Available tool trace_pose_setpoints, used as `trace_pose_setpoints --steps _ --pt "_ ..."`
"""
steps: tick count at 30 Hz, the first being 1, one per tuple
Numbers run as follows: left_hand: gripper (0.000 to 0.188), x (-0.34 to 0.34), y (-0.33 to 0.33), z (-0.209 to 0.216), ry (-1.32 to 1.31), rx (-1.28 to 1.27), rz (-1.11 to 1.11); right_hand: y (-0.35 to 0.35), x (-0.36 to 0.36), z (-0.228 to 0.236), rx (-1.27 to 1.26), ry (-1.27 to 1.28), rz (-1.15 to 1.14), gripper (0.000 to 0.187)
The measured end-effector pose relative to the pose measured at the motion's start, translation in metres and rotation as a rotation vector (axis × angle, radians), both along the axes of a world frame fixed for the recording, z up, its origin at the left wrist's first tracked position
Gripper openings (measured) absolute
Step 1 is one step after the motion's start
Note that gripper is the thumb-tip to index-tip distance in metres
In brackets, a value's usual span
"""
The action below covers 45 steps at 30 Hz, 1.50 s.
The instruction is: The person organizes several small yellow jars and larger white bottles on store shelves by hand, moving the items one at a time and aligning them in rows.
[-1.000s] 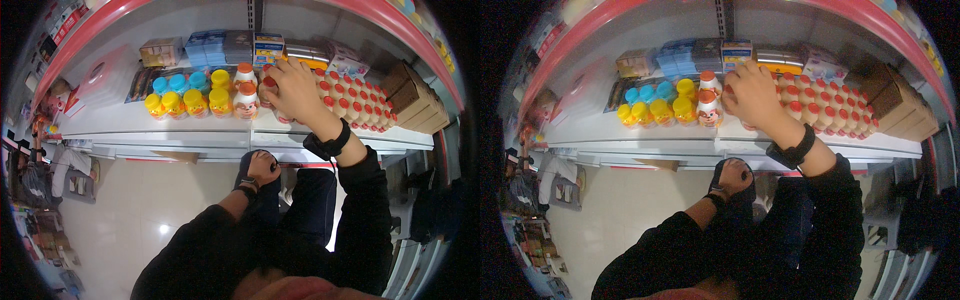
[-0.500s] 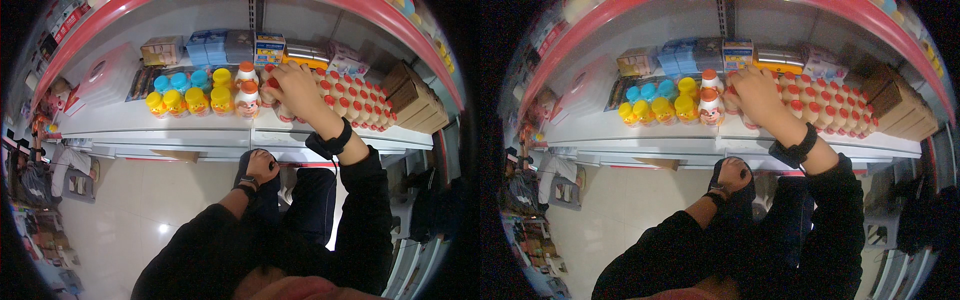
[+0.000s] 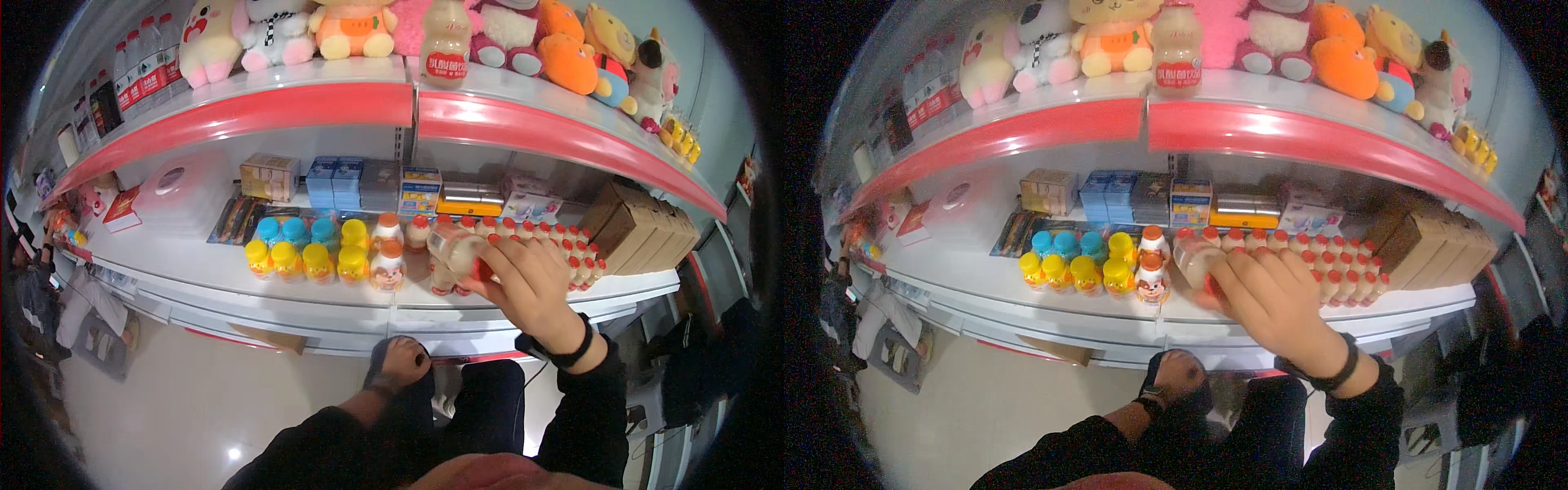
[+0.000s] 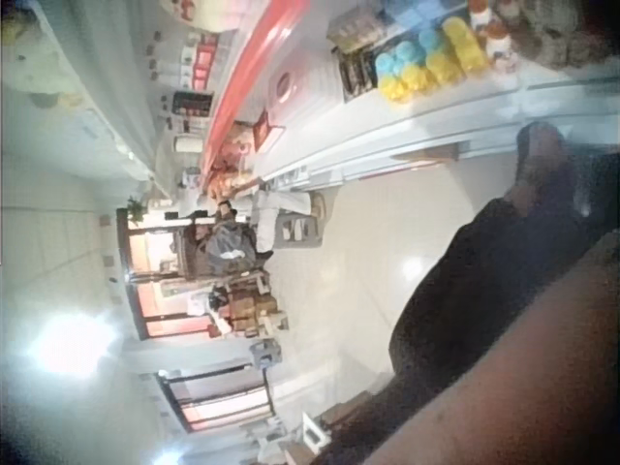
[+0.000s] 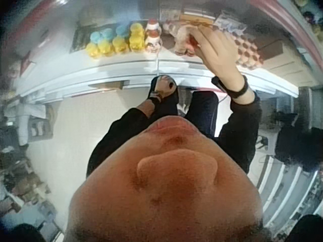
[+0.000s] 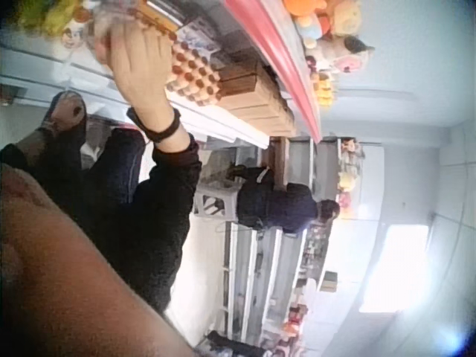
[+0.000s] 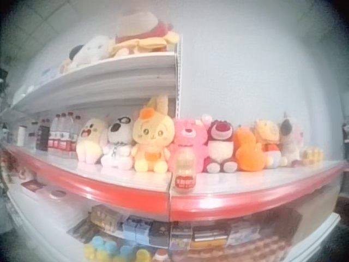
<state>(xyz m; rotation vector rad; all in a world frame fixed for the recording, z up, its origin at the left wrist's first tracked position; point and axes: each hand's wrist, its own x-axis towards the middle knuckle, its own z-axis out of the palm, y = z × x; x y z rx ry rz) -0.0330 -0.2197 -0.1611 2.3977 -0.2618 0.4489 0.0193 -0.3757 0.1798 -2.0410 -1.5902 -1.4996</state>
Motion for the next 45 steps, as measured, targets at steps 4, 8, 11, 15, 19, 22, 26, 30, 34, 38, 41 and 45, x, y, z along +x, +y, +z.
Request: trace_pose_setpoints --steps 4,8,11,15,19,22,26,30,34,38,41,45 --pt "0.016 0.000 0.002 0.010 -0.017 -0.012 -0.002 -0.029 -0.017 0.032 0.001 -0.071 0.042 0.048" --pt "0.015 0.002 0.003 0.002 -0.086 -0.067 0.014 -0.047 -0.017 0.065 0.073 -0.192 -0.136 0.058" --pt "0.015 0.006 -0.004 0.002 -0.114 -0.049 0.011 -0.043 0.023 0.108 0.260 -0.484 -0.047 0.045" --pt "0.015 0.005 -0.001 -0.002 -0.066 -0.030 0.024 -0.006 0.057 0.152 0.405 -0.234 0.051 0.038" --pt "0.014 0.000 0.001 0.000 -0.133 -0.046 0.060 0.005 0.093 0.174 0.316 0.026 0.092 0.026" --pt "0.015 0.001 0.003 0.002 -0.133 -0.046 0.067 0.007 0.098 0.188 0.167 0.100 0.055 0.024" --pt "0.015 0.002 0.005 -0.001 -0.172 -0.063 0.088 0.007 0.116 0.199 0.041 0.322 0.175 0.025" --pt "0.016 0.002 0.005 -0.002 -0.131 -0.058 0.089 0.013 0.123 0.197 0.073 0.423 0.275 0.027" --pt "0.016 0.002 0.004 -0.003 -0.168 -0.079 0.070 0.027 0.122 0.196 0.048 0.449 0.239 0.030" --pt "0.014 -0.001 0.004 -0.002 -0.196 -0.064 0.105 0.041 0.138 0.188 0.116 0.523 0.359 0.032" --pt "0.014 0.000 0.005 -0.001 -0.110 -0.108 0.067 0.048 0.133 0.180 0.275 0.702 0.275 0.034" --pt "0.016 0.000 0.005 -0.004 0.058 -0.036 0.046 0.052 0.122 0.173 0.338 0.694 0.317 0.035"
